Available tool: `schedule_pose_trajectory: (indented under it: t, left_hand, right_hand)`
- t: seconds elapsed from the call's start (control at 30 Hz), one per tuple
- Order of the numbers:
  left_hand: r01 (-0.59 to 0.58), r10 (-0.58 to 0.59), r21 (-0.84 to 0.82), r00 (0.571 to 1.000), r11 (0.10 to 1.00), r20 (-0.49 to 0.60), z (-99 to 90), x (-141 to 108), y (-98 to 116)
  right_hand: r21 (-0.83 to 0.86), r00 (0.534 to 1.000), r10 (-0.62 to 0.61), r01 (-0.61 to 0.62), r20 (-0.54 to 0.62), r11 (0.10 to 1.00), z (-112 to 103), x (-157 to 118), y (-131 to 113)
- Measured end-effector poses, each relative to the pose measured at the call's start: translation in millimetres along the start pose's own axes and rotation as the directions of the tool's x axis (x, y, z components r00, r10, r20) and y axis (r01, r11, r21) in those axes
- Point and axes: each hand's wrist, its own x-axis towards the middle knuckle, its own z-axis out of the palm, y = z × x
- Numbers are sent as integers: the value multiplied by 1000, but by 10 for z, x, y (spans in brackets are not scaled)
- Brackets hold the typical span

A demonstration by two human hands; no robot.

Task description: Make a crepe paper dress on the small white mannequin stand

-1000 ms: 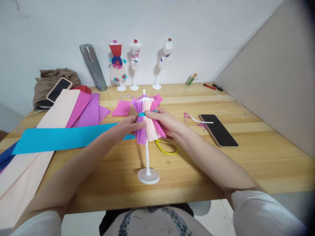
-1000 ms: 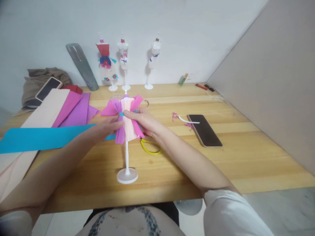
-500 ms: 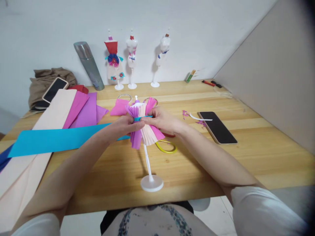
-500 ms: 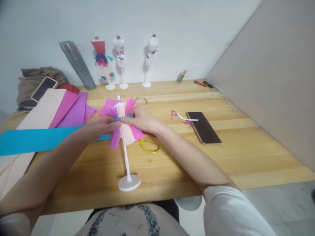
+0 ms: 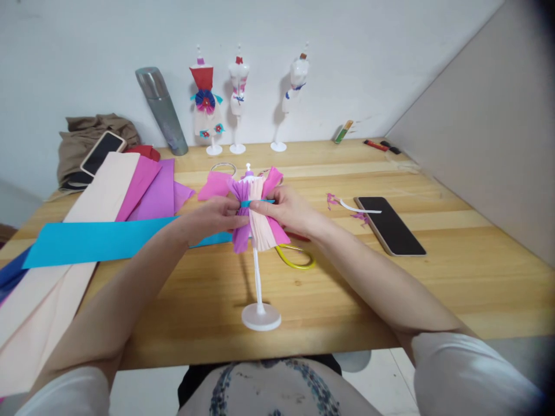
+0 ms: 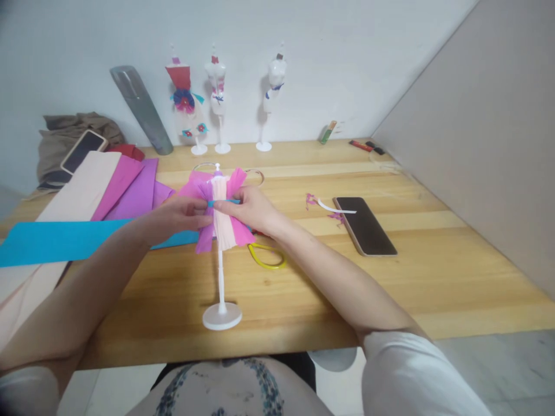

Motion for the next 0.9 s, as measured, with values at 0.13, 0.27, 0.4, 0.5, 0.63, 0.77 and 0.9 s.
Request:
schedule_pose_trajectory:
  t: [0.13,0.27,0.4,0.5,0.63,0.77,0.9]
  left_hand:
    - [-128,287,377,869,917,-404,53,-149,138]
    - [-79,349,750,913,657,-210,294,-419,347]
    - [-22,464,952,877,304,-128,569,-503,346]
    - [-55,573,983,817,174,-56,655,-449,249]
    - [-81,680,995,733,53,24,650,-428,218]
    - [-110,761,993,642,-31,95,630,-493,297]
    - [-80,630,970,772,230,-86,586,-532,327]
  right_hand:
    - [-38,997,-39,37,-71,999,-18,12,17]
    - [-30,992,-32,29,-123,999,-25,-5,-48]
    - [48,993,-11,17,-122,999,-9,-28,-93]
    - [79,994,-3,11,-105,997,-4,-39,-99]
    - [91,994,-21,31,-112,995,-19,-42,-104]
    - [113,991,-61,75,-120,991,-28,-17,-83]
    - [135,989,-87,103,-123,985,-28,16,-47]
